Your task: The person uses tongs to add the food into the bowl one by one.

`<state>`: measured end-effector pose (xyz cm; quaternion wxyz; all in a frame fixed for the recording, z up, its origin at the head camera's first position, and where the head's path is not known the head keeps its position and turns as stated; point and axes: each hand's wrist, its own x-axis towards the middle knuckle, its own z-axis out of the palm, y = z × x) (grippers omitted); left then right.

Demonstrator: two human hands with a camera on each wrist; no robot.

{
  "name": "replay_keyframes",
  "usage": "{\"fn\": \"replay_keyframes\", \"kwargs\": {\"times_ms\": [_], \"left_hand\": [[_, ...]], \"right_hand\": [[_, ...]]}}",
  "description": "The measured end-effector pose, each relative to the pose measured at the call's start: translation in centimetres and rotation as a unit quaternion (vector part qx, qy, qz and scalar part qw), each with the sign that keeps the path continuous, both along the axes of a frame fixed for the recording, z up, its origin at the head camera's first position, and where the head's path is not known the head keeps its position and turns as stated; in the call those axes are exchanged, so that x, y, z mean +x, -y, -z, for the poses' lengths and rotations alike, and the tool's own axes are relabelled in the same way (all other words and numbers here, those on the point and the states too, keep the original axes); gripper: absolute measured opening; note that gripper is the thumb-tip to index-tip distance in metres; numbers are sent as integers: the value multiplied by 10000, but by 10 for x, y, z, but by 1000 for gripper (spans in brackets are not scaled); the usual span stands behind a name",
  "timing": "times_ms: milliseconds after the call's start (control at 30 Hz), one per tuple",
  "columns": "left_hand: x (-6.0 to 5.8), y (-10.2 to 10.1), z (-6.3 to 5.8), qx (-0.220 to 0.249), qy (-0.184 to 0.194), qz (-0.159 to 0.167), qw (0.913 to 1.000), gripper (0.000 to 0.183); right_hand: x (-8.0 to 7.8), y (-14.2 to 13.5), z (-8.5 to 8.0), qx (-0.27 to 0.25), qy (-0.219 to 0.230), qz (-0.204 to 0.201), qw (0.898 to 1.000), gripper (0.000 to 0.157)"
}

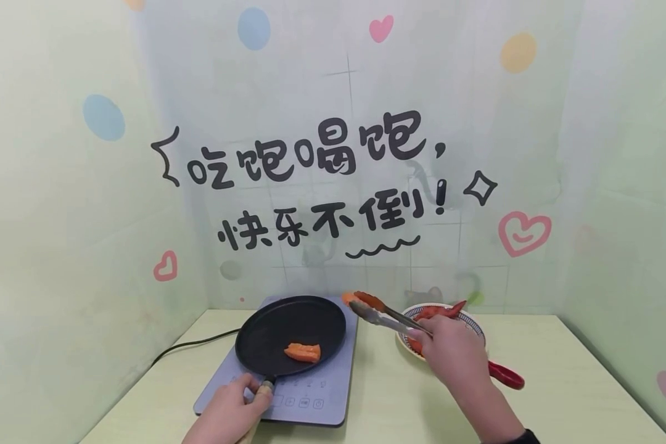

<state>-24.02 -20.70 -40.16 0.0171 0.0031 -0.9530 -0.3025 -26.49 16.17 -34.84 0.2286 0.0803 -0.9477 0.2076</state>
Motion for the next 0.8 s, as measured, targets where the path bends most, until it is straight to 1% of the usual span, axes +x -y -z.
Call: {"fn": "replay_keyframes", "kwargs": {"times_ms": [67, 100, 167, 300, 500, 633, 800], "left_hand": [[0, 0, -1, 5, 27, -16, 10000, 24], [0, 0, -1, 3, 37, -24, 10000, 25], [0, 0, -1, -1, 45, -29, 10000, 25], [0, 0, -1, -8, 52, -25, 10000, 26], [1, 1, -3, -78, 3, -2, 10000, 25], [1, 1, -3, -42, -1, 13, 10000, 25], [1, 1, 0, -27, -44, 97, 9999, 26]], "right_hand": [[-1, 4, 3, 100, -139, -49, 9998, 8], [-1, 6, 4, 112, -125, -58, 9998, 6], [-3, 10, 7, 175, -150, -79, 9997, 9], [-4, 19, 11, 167, -56, -92, 9998, 10], [-5, 34, 17, 324, -142, -114, 9993, 15], [-7, 44, 19, 406, -131, -74, 9991, 15], [-7, 55, 20, 381, -5, -107, 9992, 20]]}}
